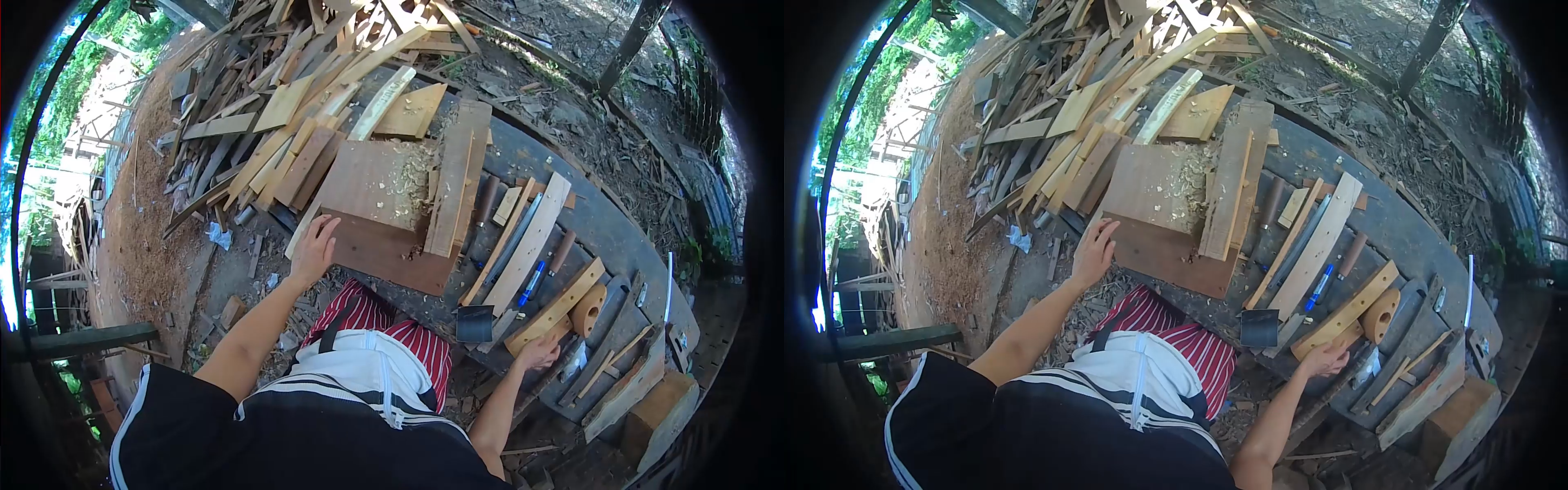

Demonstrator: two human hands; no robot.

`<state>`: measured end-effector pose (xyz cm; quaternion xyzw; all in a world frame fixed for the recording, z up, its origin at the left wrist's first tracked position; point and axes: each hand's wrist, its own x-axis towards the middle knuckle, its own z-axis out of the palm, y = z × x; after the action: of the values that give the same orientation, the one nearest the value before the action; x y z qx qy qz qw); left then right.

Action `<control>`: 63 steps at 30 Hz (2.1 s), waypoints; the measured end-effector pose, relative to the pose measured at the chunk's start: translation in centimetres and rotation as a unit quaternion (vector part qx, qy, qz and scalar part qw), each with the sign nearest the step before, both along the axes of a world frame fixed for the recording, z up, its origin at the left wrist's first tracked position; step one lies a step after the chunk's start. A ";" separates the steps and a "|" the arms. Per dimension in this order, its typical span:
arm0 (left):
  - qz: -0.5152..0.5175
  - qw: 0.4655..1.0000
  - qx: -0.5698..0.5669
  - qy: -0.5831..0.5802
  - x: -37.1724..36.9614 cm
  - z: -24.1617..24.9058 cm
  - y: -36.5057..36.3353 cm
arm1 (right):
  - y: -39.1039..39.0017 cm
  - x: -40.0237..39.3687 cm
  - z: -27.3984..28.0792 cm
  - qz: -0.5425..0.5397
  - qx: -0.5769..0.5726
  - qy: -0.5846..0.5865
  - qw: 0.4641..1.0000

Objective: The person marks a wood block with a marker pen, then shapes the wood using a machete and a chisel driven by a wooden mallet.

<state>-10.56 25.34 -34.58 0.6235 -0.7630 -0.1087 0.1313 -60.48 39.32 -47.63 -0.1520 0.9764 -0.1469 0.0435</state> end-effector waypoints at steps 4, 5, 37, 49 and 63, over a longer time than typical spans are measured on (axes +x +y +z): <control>0.072 0.997 -0.021 0.013 5.6 -1.3 -3.3 | -3.3 5.1 3.3 0.047 -0.074 0.096 0.992; 0.079 0.996 -0.031 0.021 7.4 -2.0 -4.3 | -4.0 6.3 3.6 0.092 -0.113 0.128 0.981; 0.386 0.853 0.242 0.254 25.4 -17.3 -13.4 | -25.5 14.8 -1.9 0.262 -0.038 -0.198 0.944; 0.358 0.815 0.328 0.316 21.9 -10.5 -13.1 | -23.5 14.9 -1.5 0.366 -0.069 -0.130 0.919; 0.051 0.878 0.340 0.332 13.3 2.1 -14.1 | -18.3 11.2 -0.3 0.138 -0.173 -0.303 0.927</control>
<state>2.76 11.26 -32.44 0.5953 -0.5573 -0.5556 0.1624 -49.24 20.98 -47.97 -0.2389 0.8455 -0.3454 0.3297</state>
